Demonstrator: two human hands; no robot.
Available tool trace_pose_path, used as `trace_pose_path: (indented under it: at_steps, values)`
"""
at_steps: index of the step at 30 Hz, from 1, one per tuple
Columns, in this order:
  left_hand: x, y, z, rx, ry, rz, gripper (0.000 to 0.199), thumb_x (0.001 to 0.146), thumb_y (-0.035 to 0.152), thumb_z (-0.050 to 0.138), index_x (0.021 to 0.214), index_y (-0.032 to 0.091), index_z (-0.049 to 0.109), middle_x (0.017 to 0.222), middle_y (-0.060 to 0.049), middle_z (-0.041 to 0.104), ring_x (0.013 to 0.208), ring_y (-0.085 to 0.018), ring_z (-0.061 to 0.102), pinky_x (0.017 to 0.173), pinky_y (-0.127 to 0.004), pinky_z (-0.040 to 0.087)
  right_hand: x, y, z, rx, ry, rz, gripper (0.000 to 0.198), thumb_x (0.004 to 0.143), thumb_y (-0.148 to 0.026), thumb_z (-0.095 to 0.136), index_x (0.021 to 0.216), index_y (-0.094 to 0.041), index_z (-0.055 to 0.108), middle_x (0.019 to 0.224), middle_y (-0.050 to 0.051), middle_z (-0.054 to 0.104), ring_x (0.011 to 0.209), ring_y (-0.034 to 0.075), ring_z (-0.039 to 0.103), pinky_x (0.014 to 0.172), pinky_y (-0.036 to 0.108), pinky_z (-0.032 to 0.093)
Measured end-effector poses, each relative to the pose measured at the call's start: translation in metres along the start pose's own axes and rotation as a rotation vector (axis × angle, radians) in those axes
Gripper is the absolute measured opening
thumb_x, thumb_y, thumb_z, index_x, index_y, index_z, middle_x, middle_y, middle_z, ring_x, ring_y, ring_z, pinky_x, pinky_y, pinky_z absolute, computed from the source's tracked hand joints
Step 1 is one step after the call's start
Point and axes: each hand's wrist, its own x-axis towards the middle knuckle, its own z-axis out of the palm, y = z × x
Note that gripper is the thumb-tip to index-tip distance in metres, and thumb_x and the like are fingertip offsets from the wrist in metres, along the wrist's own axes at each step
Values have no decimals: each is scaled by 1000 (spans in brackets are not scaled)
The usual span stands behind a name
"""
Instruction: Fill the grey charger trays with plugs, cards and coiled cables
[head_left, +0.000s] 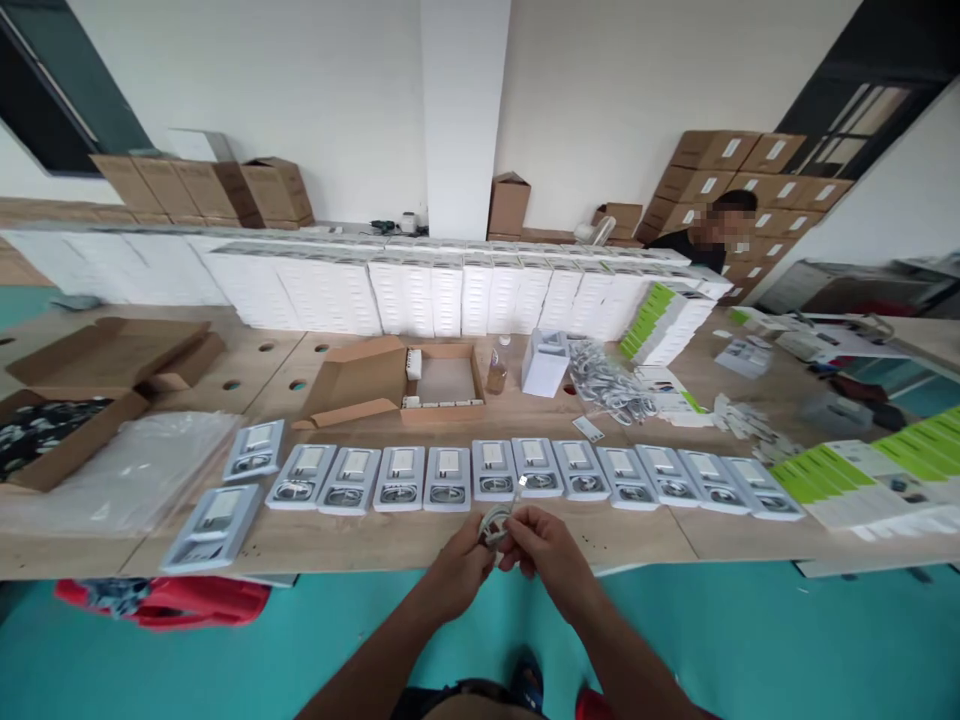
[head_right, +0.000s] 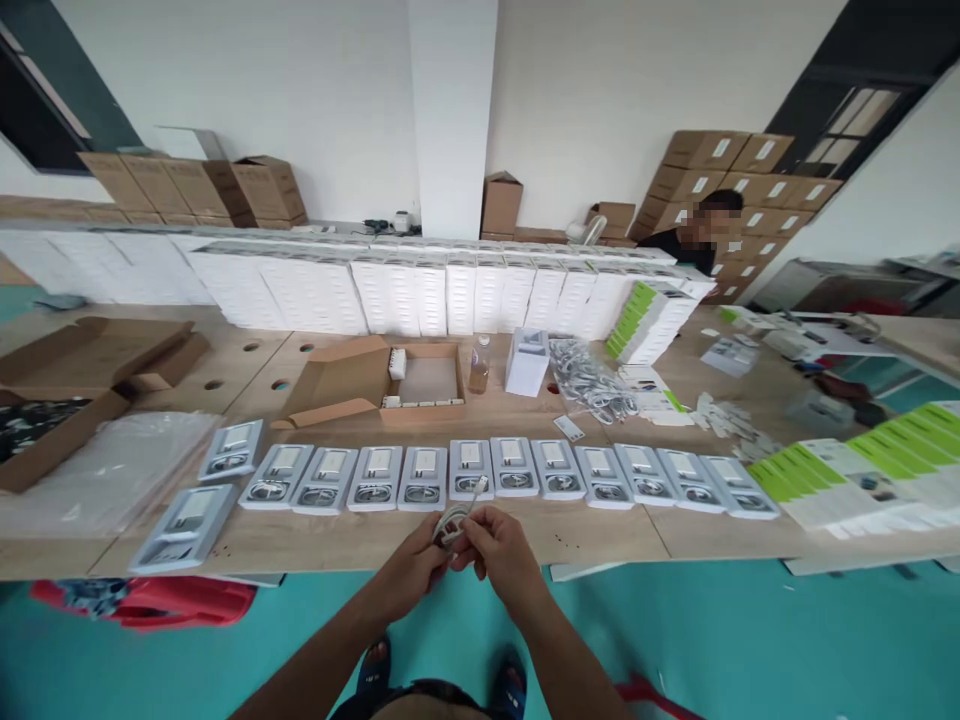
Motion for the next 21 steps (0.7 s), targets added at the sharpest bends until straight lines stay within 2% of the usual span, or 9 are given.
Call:
trace_pose_path:
  at_steps: [2, 5, 8, 11, 13, 15, 16, 19, 21]
  values:
    - [1, 4, 9, -14, 75, -1, 11, 76, 18, 44, 87, 21, 45, 57, 7, 39, 48, -9, 31, 47, -23, 23, -1, 0, -6, -51, -11, -41, 32, 84, -49, 56, 77, -17, 54, 64, 2, 65, 52, 15, 62, 42, 21, 34]
    - [0, 9, 20, -1, 113, 27, 5, 81, 23, 44, 86, 21, 45, 56, 8, 38, 46, -8, 30, 45, -23, 23, -5, 1, -13, -426, 79, -270, 30, 89, -44, 53, 77, -17, 63, 69, 3, 63, 59, 15, 60, 54, 26, 44]
    - [-4, 12, 22, 115, 118, 64, 15, 89, 35, 43, 90, 21, 47, 60, 7, 40, 49, -8, 35, 49, -23, 29, -7, 1, -20, -836, 258, -604, 22, 90, -35, 54, 100, -20, 68, 100, 10, 63, 94, 24, 60, 82, 37, 47]
    - [-11, 17, 18, 396, 106, 101, 24, 94, 42, 37, 93, 21, 50, 64, 4, 50, 54, -12, 46, 54, -26, 34, -7, -8, -29, -1026, 289, -781, 42, 85, -31, 63, 126, -22, 57, 133, 15, 51, 127, 33, 41, 103, 49, 34]
    - [-13, 19, 13, 628, 127, 134, 22, 95, 37, 35, 91, 22, 50, 69, 0, 56, 60, -16, 52, 58, -28, 35, -9, -15, -36, -1075, 154, -762, 36, 85, -30, 64, 121, -24, 61, 131, 13, 56, 126, 32, 44, 104, 50, 32]
    - [-15, 18, 8, 822, 186, 189, 17, 94, 29, 36, 91, 22, 51, 79, -4, 60, 71, -20, 55, 64, -31, 36, -13, -21, -40, -1056, 0, -658, 20, 90, -29, 57, 107, -23, 67, 107, 9, 68, 106, 26, 58, 96, 44, 38]
    - [-15, 18, 6, 892, 222, 227, 16, 93, 26, 36, 92, 22, 51, 85, -5, 60, 78, -22, 55, 68, -32, 36, -16, -22, -40, -1015, -43, -593, 20, 93, -29, 52, 102, -23, 69, 95, 7, 70, 95, 23, 61, 90, 40, 41]
    - [-19, 16, 3, 942, 290, 347, 23, 91, 20, 34, 104, 22, 53, 99, -9, 58, 93, -26, 53, 80, -37, 38, -24, -17, -33, -758, -50, -443, 27, 95, -27, 44, 106, -24, 69, 90, 5, 72, 84, 19, 64, 78, 32, 46]
    - [-24, 16, 2, 868, 265, 399, 31, 89, 17, 37, 116, 22, 51, 106, -10, 55, 100, -26, 51, 87, -39, 39, -27, -10, -26, -520, -43, -372, 29, 94, -28, 46, 113, -24, 67, 92, 4, 72, 82, 19, 65, 74, 31, 50]
